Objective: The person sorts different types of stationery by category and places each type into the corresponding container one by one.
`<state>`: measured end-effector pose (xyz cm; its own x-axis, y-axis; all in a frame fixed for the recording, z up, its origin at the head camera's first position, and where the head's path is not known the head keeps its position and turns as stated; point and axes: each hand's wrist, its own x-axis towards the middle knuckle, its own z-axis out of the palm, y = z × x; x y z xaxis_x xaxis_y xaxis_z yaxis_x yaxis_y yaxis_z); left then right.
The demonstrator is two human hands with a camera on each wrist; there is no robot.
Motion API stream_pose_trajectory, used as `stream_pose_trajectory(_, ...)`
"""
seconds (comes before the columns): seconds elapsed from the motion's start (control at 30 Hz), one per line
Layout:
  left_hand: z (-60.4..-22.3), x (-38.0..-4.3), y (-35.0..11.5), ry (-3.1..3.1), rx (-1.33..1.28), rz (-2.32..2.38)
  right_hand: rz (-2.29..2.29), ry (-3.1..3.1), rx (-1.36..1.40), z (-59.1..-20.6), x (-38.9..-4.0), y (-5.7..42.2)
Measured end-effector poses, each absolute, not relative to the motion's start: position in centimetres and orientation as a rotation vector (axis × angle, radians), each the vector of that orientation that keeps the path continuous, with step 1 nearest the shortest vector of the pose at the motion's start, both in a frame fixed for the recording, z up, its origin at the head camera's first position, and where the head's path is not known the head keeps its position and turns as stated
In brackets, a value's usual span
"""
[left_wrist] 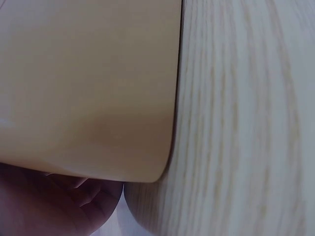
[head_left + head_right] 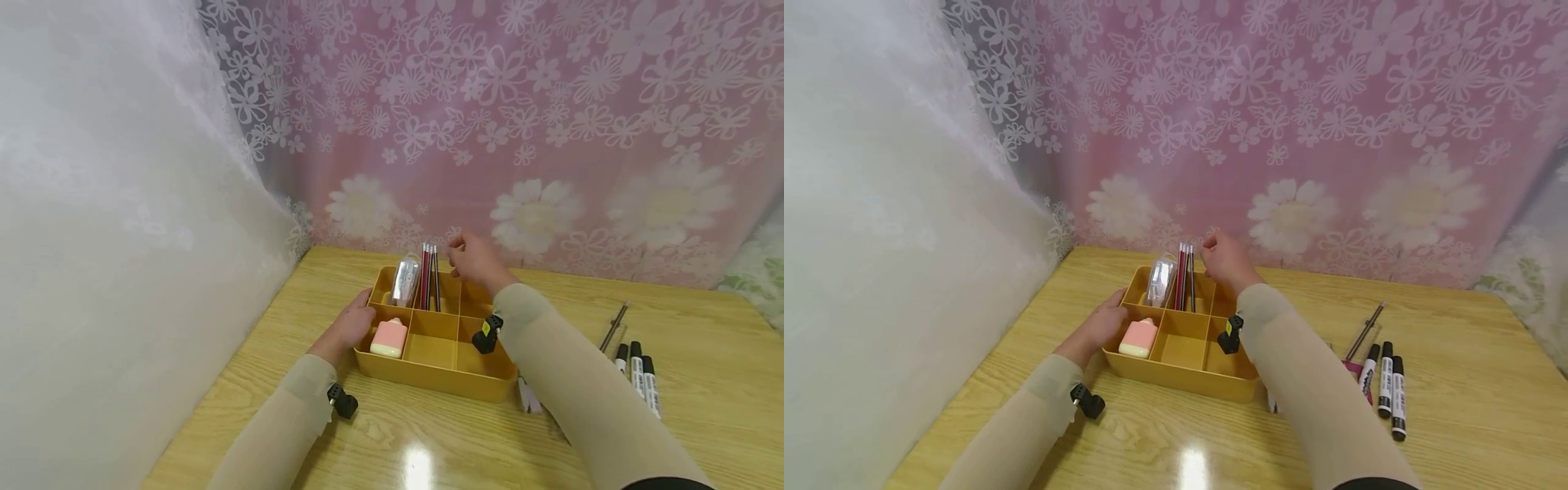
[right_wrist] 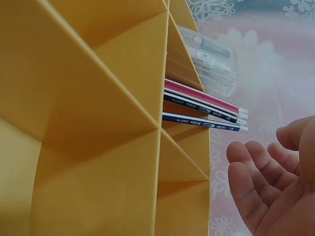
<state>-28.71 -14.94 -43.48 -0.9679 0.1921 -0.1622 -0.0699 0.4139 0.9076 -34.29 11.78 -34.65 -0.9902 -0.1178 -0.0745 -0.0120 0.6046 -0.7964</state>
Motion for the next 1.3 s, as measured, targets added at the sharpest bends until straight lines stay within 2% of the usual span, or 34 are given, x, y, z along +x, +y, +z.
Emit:
stream_pose_trajectory(0.27, -43.5, -28.2, -15.1, 2.412, 0.122, 1.599, -1.257, 2.738, -0.197, -35.0, -33.8, 12.9)
stream_pose_trajectory(0.6, -43.6, -28.5, -14.4, 2.405, 0.096, 1.59, -1.042, 2.891, -0.214, -34.6, -32.8, 17.9)
stream_pose_trajectory(0.87, -43.3, -28.4, -14.2, 2.39, 0.079, 1.596, -0.925, 2.946, -0.173, -35.5, -32.3, 24.4)
stream_pose_trajectory(1.3, -43.5, -28.4, -14.7, 2.412, 0.062, 1.588, -0.749, 2.945, -0.068, -37.5, -29.5, 34.8)
